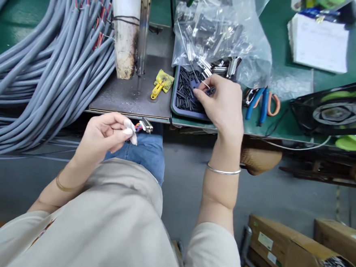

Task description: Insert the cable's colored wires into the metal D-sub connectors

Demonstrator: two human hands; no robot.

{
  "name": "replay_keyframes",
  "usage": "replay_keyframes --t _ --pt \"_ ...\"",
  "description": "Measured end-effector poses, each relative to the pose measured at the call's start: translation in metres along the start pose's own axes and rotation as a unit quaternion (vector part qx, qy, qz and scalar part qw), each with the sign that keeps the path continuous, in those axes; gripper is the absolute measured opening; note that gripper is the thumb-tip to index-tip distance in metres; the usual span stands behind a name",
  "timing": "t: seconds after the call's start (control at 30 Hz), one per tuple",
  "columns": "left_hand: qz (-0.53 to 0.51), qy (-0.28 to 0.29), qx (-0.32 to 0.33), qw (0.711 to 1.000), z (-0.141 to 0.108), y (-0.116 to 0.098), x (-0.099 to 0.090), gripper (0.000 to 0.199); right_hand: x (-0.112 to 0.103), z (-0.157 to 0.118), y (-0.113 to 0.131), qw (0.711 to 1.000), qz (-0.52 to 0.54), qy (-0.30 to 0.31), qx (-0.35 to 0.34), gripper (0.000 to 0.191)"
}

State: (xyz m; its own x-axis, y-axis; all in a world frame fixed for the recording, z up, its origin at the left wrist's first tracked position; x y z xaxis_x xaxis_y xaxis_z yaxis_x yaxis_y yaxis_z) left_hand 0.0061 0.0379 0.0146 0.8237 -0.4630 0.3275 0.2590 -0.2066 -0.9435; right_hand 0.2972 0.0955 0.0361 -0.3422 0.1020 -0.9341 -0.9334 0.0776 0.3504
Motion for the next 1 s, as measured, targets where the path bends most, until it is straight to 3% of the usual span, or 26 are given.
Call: replay_keyframes --t 0.13,0.23,0.3,0.4,0.57,0.73,1.0 --pt "-0.035 -0.058 -0.032 0.997 0.004 0.011 -0.01 0.022 -0.013 -0.033 0.015 0.984 0.026 -0.175 0.03 0.02" --pt "-0.014 -0.091 -0.004 0.996 0.006 0.006 -0.009 0.017 -0.021 -0.069 0.044 0.952 0.151 -0.268 0.002 0.009" --pt "0.017 -0.113 0.017 0.993 0.007 0.0 -0.006 0.013 -0.015 -0.088 0.067 0.94 0.25 -0.229 -0.035 0.005" --pt "0.076 -0.144 0.032 0.986 0.006 -0.004 -0.004 0.008 0.007 -0.103 0.096 0.926 0.353 -0.11 -0.077 0.005" --pt "0.155 -0.132 0.06 0.977 0.005 -0.004 -0.001 0.005 0.028 -0.102 0.103 0.914 0.386 -0.114 -0.06 0.015" --pt "0.211 -0.108 0.089 0.967 0.006 -0.003 0.0 0.005 0.026 -0.097 0.103 0.908 0.398 -0.108 -0.078 0.011" --pt "0.229 -0.096 0.116 0.962 0.007 -0.005 -0.001 0.005 0.023 -0.096 0.111 0.933 0.335 -0.08 -0.105 0.012"
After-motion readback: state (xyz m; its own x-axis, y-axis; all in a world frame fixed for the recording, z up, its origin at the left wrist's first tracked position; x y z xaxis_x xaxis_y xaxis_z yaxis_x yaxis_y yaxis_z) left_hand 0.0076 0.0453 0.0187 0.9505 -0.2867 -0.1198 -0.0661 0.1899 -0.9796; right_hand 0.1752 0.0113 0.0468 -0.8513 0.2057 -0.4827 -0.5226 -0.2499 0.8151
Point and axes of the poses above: each hand's wrist, its own z-axis towards the middle knuckle, its own x-axis out of the palm, y = z × x, the point moved 5 cm from there along z, towards the middle knuckle, and after that the axes turned 4 degrees about y, right-handed, at the moved point
